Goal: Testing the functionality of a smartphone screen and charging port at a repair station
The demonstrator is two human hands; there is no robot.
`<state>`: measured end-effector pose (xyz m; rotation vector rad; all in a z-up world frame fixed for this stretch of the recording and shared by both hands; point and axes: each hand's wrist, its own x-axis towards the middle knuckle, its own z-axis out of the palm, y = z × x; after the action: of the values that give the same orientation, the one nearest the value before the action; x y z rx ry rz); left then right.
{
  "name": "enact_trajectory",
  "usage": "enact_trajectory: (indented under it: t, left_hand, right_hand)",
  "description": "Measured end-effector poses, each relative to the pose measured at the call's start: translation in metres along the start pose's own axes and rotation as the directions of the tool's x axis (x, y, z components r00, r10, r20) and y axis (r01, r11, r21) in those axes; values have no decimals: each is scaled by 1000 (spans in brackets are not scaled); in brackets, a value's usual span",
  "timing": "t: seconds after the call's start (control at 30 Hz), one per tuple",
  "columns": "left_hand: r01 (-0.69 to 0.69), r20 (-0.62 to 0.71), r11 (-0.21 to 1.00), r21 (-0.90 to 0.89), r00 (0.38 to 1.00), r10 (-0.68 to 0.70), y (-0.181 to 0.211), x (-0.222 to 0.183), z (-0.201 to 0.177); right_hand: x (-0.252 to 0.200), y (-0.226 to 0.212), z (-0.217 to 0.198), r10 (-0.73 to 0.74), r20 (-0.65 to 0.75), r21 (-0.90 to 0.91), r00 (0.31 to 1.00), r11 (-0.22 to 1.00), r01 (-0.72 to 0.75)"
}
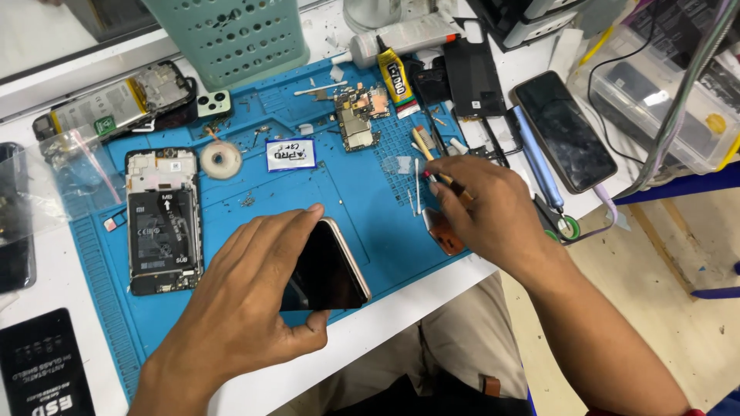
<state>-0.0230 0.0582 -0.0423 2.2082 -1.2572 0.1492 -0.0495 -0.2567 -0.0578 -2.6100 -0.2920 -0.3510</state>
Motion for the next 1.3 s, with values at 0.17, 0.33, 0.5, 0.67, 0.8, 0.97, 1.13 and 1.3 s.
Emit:
enact_trajectory:
  t: [0.17,0.33,0.5,0.67,0.8,0.97,1.13,1.3]
  left_hand:
    - [3,-19,1000,-21,1000,-4,-5,-8,-1]
    - [9,-43,997,-76,999,-12,-7,-11,-3]
    - [-10,-66,997,-71,998,5,-8,-12,-3]
    - [-12,-67,996,-88,998,6,-8,-10,-5]
    - [-7,-73,996,-85,997,0,-6,-10,-5]
    - [-9,-76,996,-86,997,2,-7,-11,-5]
    - [-11,-82,997,-74,997,4,-7,-11,-6]
    - [-5,-76,996,-89,997,-2,-7,-11,-7]
  right_hand:
    - [11,3,14,49,110,-187,993,982,-28]
    - [27,5,27,64,175,-306,983,952,-7]
    - [43,13,32,206,310,-401,928,914,-69]
    - [52,15,33,253,334,-403,908,909,-105]
    - [65,14,30,354,425,-427,833,890,-161]
    - [84,4,21,419,508,-498,753,856,-140]
    - [98,-5,15,479,574,-548,664,827,-123]
    - [101,0,16,383,625,-522,680,853,-1]
